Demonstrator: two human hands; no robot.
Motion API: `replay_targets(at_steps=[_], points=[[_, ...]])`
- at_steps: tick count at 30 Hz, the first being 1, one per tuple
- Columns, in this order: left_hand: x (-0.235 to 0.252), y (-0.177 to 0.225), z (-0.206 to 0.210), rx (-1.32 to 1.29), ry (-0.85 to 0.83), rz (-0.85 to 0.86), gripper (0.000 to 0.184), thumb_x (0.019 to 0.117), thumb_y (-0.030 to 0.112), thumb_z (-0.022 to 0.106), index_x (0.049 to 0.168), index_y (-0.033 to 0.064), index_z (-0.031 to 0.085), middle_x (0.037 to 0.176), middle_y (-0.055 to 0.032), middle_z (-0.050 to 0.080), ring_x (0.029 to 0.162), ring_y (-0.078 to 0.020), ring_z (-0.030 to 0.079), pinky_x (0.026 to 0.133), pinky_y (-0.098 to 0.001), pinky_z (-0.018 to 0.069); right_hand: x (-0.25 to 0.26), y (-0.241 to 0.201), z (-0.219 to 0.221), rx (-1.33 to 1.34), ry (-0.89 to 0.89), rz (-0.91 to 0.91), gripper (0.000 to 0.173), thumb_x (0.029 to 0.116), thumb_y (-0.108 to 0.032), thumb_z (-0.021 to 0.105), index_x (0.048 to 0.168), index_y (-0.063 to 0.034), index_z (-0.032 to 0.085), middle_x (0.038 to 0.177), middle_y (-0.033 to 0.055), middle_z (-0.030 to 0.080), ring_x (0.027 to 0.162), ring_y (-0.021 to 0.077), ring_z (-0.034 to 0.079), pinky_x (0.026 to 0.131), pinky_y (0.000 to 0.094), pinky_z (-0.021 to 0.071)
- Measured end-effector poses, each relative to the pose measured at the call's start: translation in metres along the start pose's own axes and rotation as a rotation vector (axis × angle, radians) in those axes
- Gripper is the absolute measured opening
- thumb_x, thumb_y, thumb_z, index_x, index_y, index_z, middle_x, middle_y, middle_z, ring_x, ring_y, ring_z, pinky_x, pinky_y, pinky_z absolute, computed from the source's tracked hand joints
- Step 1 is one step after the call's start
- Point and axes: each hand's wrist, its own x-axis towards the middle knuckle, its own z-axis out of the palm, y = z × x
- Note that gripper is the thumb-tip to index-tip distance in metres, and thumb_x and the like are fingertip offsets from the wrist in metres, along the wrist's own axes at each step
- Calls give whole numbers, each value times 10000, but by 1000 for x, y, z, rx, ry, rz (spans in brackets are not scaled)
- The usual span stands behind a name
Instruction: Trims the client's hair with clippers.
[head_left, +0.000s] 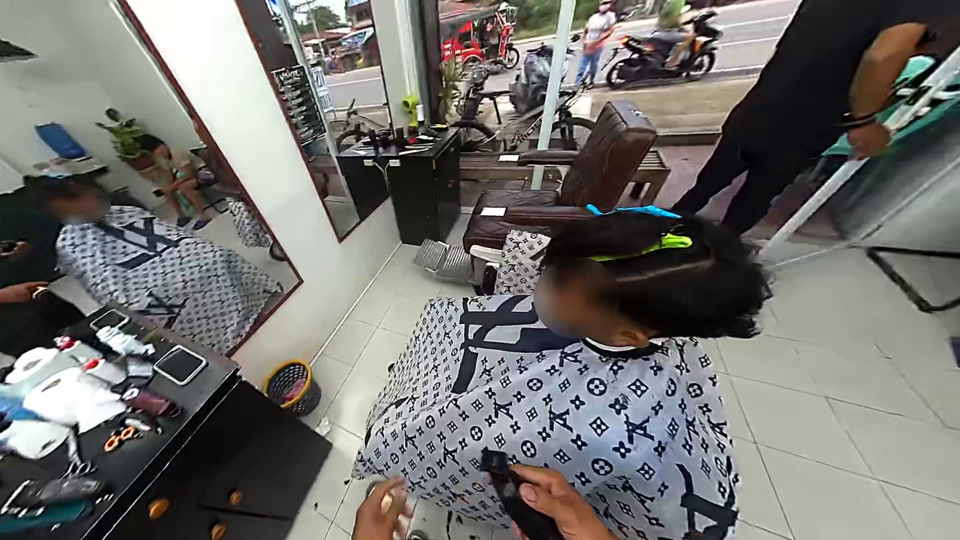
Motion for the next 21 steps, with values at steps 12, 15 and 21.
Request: replay_targets(at_steps=[12,15,21], points=[[118,300,43,256,-397,1071,548,1010,201,608,1485,-32,463,964,-114,726,788,-171,676,732,-357,575,-27,20,58,177,553,-478,438,978,-458,644,1292,-159,702,919,21,765,659,93,700,571,250,597],[119,327,76,270,-322,1355,296,991,161,629,1257,68,718,1196,-147,699,1032,-227,693,856,-409,589,-35,16,58,169,570,-485,452,975,-464,644,1290,-145,699,890,26,756,640,94,689,562,249,590],[127,369,117,354,-244,1631,167,927,41,643,1026,58,776,1484,-247,504,1377,-370,495,1121,-520,433,-61,20,39,179,653,-536,459,947,-437,697,1259,-101,704,852,48,743,588,102,682,517,266,596]])
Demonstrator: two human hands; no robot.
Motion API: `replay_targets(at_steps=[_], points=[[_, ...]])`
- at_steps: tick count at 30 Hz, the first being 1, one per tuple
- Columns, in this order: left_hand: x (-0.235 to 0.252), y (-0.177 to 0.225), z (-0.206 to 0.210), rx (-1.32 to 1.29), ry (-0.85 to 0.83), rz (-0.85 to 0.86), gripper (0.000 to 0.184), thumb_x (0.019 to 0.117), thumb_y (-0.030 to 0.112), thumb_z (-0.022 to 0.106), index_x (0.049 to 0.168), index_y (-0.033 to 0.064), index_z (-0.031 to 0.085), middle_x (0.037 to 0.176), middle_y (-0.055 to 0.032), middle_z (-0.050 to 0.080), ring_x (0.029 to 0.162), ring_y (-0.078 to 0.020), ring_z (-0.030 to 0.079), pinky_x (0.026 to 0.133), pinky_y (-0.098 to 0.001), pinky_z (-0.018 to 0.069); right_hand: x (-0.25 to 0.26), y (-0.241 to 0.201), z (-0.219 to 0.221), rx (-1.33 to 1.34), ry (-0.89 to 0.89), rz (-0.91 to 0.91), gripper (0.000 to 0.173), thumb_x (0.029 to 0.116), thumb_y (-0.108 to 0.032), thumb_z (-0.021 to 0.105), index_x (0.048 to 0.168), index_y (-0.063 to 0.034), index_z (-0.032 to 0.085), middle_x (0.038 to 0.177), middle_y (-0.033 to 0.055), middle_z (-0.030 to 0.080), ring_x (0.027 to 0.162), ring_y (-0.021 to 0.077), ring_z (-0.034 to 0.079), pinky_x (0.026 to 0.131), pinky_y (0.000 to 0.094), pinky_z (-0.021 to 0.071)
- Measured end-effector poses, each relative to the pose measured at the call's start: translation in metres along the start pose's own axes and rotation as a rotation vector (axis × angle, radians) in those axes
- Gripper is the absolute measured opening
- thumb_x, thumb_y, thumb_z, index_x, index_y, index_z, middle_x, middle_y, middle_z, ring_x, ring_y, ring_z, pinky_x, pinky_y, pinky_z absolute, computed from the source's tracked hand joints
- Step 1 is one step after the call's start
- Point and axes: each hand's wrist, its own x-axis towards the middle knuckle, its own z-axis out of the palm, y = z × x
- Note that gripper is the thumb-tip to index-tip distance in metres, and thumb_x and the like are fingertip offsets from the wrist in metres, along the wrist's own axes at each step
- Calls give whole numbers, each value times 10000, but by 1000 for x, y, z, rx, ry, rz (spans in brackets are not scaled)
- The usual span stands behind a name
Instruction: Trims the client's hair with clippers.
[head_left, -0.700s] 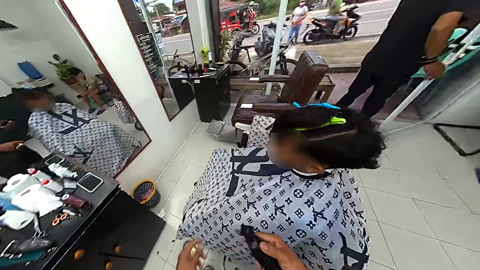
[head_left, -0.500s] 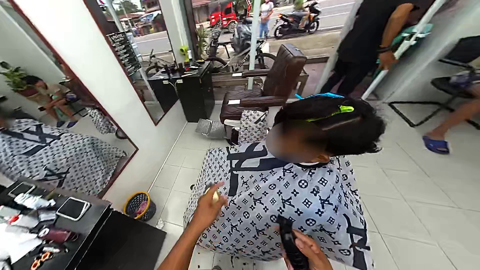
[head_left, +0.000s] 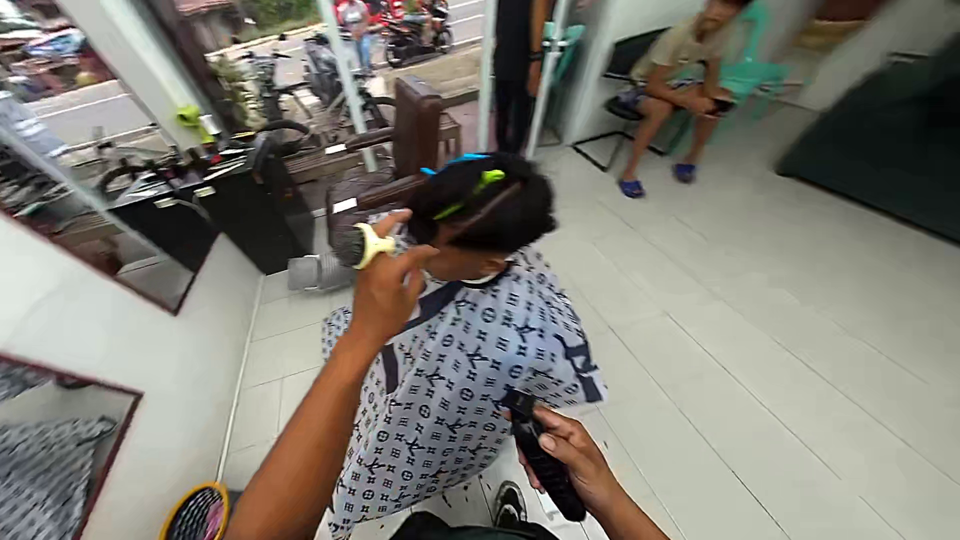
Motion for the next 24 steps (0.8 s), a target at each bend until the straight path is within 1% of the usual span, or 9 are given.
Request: replay_targets(at_steps=[2,5,7,10,15,18,20,22,24], points=[[9,-1,6,32,-10,-6,156,909,7,619,975,33,757,1530,-265,441,1407,-394,454,1135,-541,408,-3,-4,-7,-20,44,21,464,934,-436,710,1234,-82,702,834,47,739,577,109,679,512,275,595],[19,-5,16,100,-59,13,140,922,26,604,897,36,742,1570,-242,401,1453,-382,401,1159,-558,367,-2,-10,-9,-39,103,15,442,914,-408,734,1203,-75,706,843,42,741,578,111,682,519,281,601],[22,-15,25,158,-122,61,152,925,21,598,893,34,746,1583,-237,397,1485,-398,358,1174,-602,333,1,-9,-3,-25,145,-18,433,907,-395,740,1193,-71,708,842,45,742,573,115,682,516,279,599],[24,-39,37,216,-203,71,170,907,-1,597,930,55,755,1608,-229,364,1505,-414,317,1170,-629,318,7,-7,12,3,204,-73,447,912,-387,736,1199,-45,700,821,59,738,563,123,681,506,279,596],[31,-72,42,216,-175,64,248,877,-23,580,1034,79,743,1614,-242,351,1511,-433,301,1160,-647,303,12,3,31,3,246,-119,448,910,-376,743,1196,-35,697,807,68,727,557,128,678,506,284,598],[39,-86,40,264,-150,86,312,890,-16,565,1118,94,747,1607,-227,376,1495,-431,338,1146,-648,316,10,9,39,11,286,-159,454,917,-381,739,1197,-26,693,808,74,732,558,128,683,502,279,596],[46,-97,41,294,-160,64,357,860,-24,585,1160,90,740,1611,-233,367,1469,-452,373,1111,-667,346,8,14,43,25,321,-177,458,922,-372,733,1205,-15,689,811,90,731,557,134,683,499,281,596],[51,-108,41,275,-233,-72,401,843,5,631,1233,56,710,1637,-249,302,1425,-503,402,1055,-714,370,6,18,48,38,369,-184,475,925,-376,732,1212,-1,679,803,102,728,553,145,683,494,286,596],[55,-119,32,75,-300,-330,543,874,24,670,1408,-4,576,1644,-284,249,1414,-557,376,1059,-763,341,5,19,55,37,411,-194,479,932,-388,725,1211,-3,674,798,94,730,559,144,689,499,281,598]])
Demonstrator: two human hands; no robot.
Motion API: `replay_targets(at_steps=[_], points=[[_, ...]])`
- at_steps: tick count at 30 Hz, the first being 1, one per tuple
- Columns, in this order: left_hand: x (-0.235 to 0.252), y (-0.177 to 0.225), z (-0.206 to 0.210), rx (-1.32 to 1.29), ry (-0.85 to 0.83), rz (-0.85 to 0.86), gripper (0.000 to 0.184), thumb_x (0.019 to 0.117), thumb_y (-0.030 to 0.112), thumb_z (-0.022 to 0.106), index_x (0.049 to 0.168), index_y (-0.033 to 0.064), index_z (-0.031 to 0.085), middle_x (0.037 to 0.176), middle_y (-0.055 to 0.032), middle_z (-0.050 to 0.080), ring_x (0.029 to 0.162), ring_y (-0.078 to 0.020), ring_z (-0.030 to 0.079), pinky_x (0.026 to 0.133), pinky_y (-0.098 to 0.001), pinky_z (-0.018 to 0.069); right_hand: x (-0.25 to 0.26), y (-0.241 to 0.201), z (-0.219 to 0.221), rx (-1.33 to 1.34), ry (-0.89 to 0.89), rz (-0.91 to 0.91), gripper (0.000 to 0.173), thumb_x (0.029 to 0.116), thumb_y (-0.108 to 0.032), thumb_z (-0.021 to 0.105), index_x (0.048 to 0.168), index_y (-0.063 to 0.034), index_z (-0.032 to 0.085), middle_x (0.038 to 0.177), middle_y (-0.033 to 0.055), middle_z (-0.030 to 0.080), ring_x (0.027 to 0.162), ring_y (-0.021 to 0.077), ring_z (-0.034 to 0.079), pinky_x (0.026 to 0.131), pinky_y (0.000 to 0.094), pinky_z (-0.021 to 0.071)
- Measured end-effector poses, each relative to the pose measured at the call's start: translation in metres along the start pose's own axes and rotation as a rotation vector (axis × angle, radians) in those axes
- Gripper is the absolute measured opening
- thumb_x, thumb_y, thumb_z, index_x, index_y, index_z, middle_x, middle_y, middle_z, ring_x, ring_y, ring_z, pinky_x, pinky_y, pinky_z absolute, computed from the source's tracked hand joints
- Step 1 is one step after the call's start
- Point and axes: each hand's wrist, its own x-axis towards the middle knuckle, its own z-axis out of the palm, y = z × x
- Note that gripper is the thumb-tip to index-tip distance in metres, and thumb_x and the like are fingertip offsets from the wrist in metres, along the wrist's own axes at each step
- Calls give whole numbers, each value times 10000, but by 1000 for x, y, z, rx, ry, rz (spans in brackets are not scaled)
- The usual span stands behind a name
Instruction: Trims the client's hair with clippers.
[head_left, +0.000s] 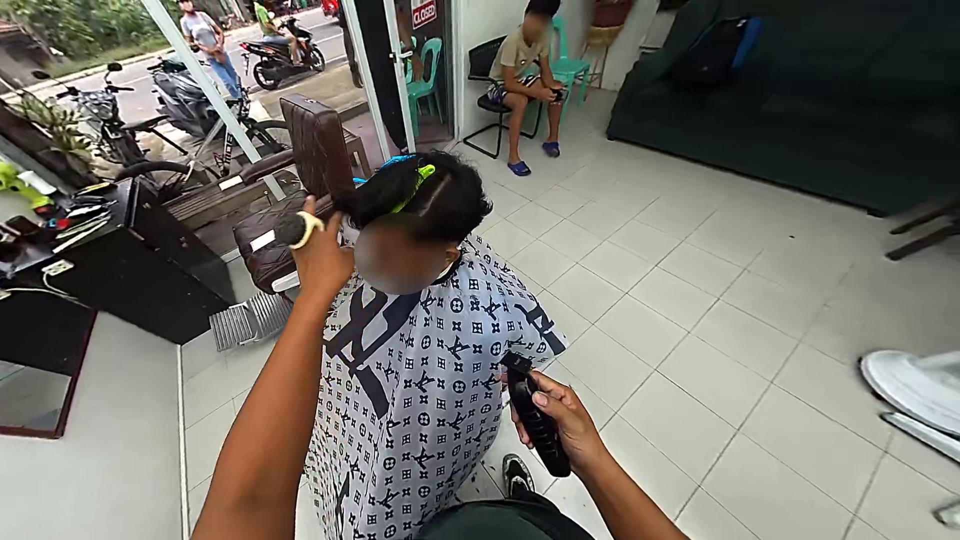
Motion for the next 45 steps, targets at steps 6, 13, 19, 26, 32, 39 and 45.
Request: replay_targets(at_steps=[6,13,19,26,32,39,45], points=[[-75,18,13,-248,-188,174,348,999,200,621,1198,-84,642,1081,-275,684,980,-398,686,898,-595,542,-7,9,11,-77,87,-87,525,910,-423,757,1238,-26,653,919,92,751,736,173,739,671,318,638],[-30,66,8,-1089,-671,223,239,1028,154,441,966,78,659,675,30,691,488,-11,580,442,-169,470,1,24,26,-92,153,-165,519,839,-389,833,1186,-46,655,977,98,755,840,182,752,785,329,635],[-23,55,6,-877,-1073,36,153,1054,121,489,1041,70,632,738,19,673,522,4,565,453,-136,435,7,16,21,-88,109,-124,508,808,-375,862,1160,-71,658,970,89,763,849,190,759,791,343,637],[-15,81,-4,-489,-1145,156,188,1061,186,552,1104,37,658,771,-7,681,561,-22,583,479,-170,441,26,5,25,-66,100,-93,505,792,-309,882,1159,-76,626,980,88,768,877,197,763,809,345,632],[-16,87,-5,-400,-1041,79,244,1058,243,573,1084,14,653,756,-72,678,562,-98,595,503,-238,469,40,5,28,-111,104,-70,442,792,-191,873,1145,-63,639,981,87,773,881,192,764,793,340,637],[-12,84,-4,-591,-1026,19,229,1070,220,533,1128,18,625,775,-37,684,570,-61,598,500,-208,466,51,5,25,-142,150,-84,402,768,-188,868,1096,-68,671,940,73,771,823,167,760,726,328,642],[-10,88,-7,-758,-976,40,215,1078,218,505,1057,47,634,735,7,687,529,-20,587,455,-166,444,54,7,21,-169,143,-98,396,760,-195,875,1079,-76,672,933,77,771,817,169,761,715,314,638]])
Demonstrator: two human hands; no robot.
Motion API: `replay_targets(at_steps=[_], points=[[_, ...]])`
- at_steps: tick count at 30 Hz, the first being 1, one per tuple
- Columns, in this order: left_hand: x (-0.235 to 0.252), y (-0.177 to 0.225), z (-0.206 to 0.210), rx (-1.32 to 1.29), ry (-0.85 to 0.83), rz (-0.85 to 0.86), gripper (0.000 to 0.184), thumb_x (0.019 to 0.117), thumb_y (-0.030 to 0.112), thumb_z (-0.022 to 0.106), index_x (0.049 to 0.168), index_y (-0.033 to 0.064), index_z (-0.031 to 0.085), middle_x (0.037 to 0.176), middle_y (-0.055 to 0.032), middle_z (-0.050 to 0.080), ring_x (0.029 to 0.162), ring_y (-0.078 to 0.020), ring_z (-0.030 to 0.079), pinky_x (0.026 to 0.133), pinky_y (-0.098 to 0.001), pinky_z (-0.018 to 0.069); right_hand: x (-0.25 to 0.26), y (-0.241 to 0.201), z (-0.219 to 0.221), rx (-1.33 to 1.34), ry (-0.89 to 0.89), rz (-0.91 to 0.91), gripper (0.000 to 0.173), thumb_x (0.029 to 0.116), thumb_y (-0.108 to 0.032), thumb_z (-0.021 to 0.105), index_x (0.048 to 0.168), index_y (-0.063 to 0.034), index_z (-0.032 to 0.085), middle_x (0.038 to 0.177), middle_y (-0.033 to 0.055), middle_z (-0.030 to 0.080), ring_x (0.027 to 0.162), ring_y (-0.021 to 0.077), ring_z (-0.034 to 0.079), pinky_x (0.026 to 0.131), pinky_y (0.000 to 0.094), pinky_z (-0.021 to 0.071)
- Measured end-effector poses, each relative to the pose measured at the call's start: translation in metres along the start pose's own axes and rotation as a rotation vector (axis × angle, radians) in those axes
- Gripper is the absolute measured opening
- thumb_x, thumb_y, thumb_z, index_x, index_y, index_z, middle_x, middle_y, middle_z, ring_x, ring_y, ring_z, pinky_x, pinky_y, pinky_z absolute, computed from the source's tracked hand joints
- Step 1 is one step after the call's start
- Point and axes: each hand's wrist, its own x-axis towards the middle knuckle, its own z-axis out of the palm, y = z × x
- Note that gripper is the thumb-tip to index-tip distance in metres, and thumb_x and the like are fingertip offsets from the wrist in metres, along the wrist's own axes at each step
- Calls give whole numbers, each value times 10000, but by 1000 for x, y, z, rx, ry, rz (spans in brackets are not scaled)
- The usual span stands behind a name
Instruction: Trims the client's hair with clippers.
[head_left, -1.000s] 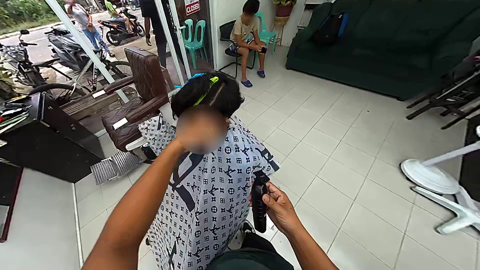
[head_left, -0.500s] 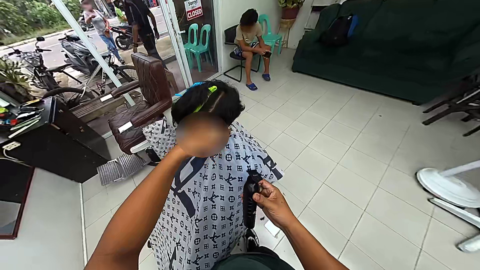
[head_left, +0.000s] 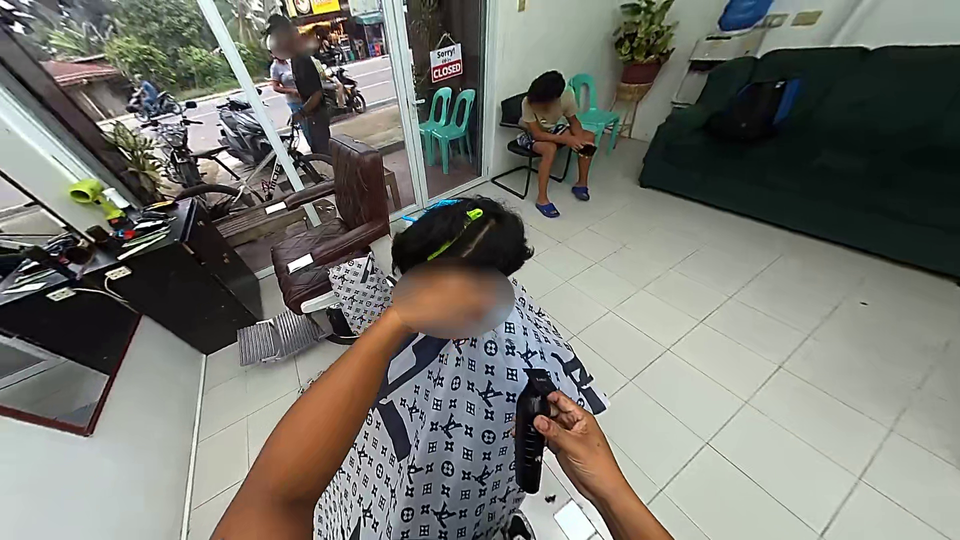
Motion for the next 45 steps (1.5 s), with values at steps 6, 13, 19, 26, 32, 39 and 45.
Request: replay_targets(at_steps=[6,13,19,26,32,39,45], points=[[0,3,5,-52,-6,-2,182,1072,202,510,1074,59,623,747,19,692,539,-14,594,460,-158,446,1,-1,0,-4,-30,-17,415,744,-234,896,1076,-93,689,933,69,771,829,167,762,741,318,640],[2,-12,13,-206,48,97,143,1057,159,514,1053,61,617,745,21,695,544,-28,615,463,-173,484,4,-2,-2,-13,-12,-24,389,754,-207,882,1069,-84,689,927,74,773,818,166,762,727,312,640],[5,-16,20,14,-84,-23,187,1049,159,560,1160,23,627,842,-3,703,577,-22,611,497,-182,493,9,-8,0,-28,16,-43,366,776,-179,853,1077,-75,672,932,55,770,834,153,758,746,302,636],[10,-33,25,-10,-50,-58,178,1055,161,544,1153,31,617,842,-2,693,584,-31,605,499,-185,485,10,-12,-4,17,48,-47,372,796,-154,835,1101,-47,652,957,77,764,869,179,758,788,343,640],[8,-29,18,-126,132,100,151,1057,142,520,1046,53,641,752,-8,711,518,-20,589,453,-155,451,8,-10,-6,25,67,-31,362,807,-130,821,1114,-42,649,965,77,764,864,179,758,785,347,640],[-10,-23,6,-252,156,181,206,1042,136,458,1032,90,659,744,24,709,524,-2,590,471,-146,470,14,-15,3,-3,28,-50,325,819,-89,792,1106,-47,647,949,40,767,851,133,750,774,299,631],[-15,-32,-6,-196,-25,88,151,1012,126,520,1026,104,669,778,36,723,536,17,594,456,-131,447,23,-22,16,-10,-16,-58,310,828,-58,773,1104,-33,634,954,52,762,872,157,754,808,331,637]])
